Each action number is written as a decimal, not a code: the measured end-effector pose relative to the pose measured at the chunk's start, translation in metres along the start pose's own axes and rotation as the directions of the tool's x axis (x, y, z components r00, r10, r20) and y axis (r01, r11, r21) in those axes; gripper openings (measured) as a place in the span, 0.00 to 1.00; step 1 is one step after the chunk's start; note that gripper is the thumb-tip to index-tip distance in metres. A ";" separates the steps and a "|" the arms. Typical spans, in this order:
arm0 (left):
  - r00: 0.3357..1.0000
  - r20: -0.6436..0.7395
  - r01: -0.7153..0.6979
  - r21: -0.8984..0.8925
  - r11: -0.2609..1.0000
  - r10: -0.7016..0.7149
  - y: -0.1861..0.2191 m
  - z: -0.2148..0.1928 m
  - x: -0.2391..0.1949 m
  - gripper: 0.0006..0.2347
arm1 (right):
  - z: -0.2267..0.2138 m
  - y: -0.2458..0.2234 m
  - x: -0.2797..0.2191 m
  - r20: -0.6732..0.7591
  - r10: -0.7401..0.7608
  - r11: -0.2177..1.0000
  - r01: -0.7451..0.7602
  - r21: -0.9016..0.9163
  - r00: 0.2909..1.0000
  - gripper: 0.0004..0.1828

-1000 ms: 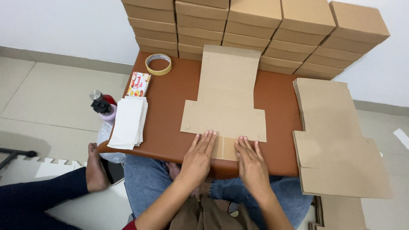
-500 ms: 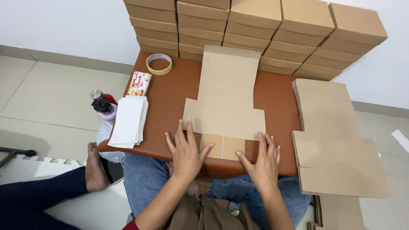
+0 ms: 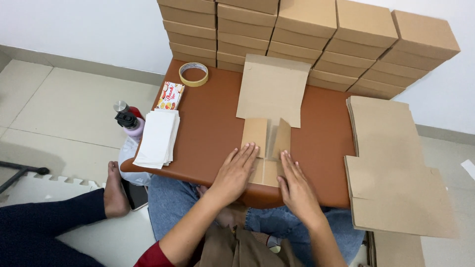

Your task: The person folds a flat cardboard sheet into a box, tucks the flaps to form the sides, and secures the corners. They then place a white paper insert inside the box and close the lid.

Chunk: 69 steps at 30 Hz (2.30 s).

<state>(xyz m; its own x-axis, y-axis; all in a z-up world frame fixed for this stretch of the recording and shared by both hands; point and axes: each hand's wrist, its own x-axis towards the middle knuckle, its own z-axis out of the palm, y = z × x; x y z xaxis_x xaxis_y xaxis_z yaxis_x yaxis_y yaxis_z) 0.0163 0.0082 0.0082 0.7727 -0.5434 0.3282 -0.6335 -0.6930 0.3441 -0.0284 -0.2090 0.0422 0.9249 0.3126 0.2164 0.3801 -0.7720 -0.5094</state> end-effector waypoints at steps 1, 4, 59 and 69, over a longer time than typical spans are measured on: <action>1.000 0.003 -0.005 -0.003 1.000 0.005 0.003 -0.008 0.003 0.24 | -0.003 -0.004 0.003 -0.001 0.006 1.000 -0.006 -0.001 1.000 0.34; 0.971 0.228 0.078 -0.002 0.997 -0.076 0.005 -0.024 0.014 0.25 | -0.011 -0.011 0.008 0.166 0.135 0.972 -0.099 -0.211 0.977 0.33; 0.930 -0.162 0.331 -0.020 0.943 -0.330 0.010 -0.027 0.001 0.32 | 0.005 -0.012 0.006 -0.105 0.169 0.928 -0.194 -0.319 0.980 0.17; 0.906 -0.112 0.399 -0.102 0.911 -0.409 0.021 -0.035 0.012 0.35 | -0.007 -0.050 0.034 -0.148 0.386 0.916 -0.397 -0.052 0.910 0.34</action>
<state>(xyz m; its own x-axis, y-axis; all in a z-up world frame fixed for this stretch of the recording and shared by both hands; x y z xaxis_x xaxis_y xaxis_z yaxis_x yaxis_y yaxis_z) 0.0109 0.0034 0.0501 0.9543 -0.1562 0.2549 -0.2736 -0.8000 0.5340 -0.0155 -0.1635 0.0807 0.9878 -0.0953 0.1233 -0.0195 -0.8605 -0.5091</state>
